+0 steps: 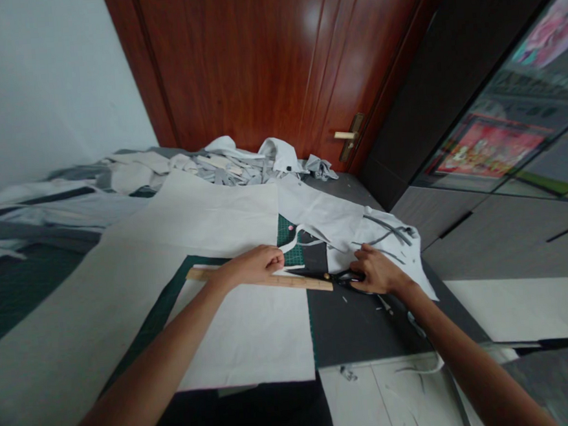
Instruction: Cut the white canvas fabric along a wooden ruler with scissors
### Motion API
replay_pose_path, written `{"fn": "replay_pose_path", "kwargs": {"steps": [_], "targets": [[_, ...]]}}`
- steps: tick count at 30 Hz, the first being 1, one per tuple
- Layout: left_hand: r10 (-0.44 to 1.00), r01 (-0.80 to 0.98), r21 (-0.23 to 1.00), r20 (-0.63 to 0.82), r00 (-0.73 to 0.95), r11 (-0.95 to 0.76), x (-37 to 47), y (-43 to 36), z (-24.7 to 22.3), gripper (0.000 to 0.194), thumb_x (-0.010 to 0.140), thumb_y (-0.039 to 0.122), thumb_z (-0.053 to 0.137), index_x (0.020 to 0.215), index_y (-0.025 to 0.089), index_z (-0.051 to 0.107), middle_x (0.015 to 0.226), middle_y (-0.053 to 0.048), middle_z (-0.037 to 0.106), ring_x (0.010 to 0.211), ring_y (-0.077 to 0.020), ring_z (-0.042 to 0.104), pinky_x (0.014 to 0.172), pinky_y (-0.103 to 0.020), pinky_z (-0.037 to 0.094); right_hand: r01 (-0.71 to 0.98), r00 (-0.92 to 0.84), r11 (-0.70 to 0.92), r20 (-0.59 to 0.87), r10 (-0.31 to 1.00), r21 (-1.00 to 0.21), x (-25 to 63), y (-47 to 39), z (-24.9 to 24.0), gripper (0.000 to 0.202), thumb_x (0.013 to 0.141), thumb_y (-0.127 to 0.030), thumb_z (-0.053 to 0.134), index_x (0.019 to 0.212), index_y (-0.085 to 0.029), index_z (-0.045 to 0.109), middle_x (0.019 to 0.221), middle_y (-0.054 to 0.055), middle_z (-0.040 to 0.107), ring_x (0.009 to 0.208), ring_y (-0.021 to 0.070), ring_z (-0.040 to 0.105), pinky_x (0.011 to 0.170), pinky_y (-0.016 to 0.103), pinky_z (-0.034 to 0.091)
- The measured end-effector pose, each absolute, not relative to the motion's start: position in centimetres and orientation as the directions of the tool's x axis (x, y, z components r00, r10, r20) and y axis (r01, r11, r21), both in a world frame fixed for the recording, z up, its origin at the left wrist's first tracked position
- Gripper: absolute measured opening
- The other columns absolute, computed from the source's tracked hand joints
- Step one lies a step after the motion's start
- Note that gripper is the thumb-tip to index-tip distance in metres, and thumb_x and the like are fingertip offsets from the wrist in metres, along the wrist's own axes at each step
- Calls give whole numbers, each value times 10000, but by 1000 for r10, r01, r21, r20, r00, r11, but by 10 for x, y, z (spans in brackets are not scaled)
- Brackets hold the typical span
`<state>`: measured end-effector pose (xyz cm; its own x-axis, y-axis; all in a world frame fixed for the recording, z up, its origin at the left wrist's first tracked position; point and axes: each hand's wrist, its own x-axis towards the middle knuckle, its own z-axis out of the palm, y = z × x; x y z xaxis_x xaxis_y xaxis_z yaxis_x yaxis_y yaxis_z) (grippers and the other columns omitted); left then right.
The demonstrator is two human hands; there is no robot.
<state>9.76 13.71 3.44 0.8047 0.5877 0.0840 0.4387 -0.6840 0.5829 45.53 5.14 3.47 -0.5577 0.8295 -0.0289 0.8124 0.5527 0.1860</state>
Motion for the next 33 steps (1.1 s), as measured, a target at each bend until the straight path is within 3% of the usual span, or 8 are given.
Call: {"fn": "replay_pose_path", "kwargs": {"steps": [12,18,33], "targets": [[621,440,642,73,780,-628,97,133,42,161,854,66,558,762,158,653,695,4,623,619,-123,523,589,-239,336,800,-575,572,-39,817,180,451,55,36,416,947,-517,540,739,-185,680,765,107,646,769,253,563,822,390,380],[625,442,627,93,775,-642,99,135,40,156,834,54,572,761,162,659,708,2,634,631,-128,531,602,-244,340,800,-576,574,-43,816,175,452,58,35,446,941,-551,524,736,-187,681,752,100,639,744,245,545,804,385,383],[579,424,517,180,795,-744,100,139,35,174,848,64,598,711,170,621,748,-1,592,688,-134,487,657,-257,330,810,-545,550,-87,834,202,439,62,39,333,895,-459,610,732,-180,691,744,94,644,764,237,529,747,354,342]]}}
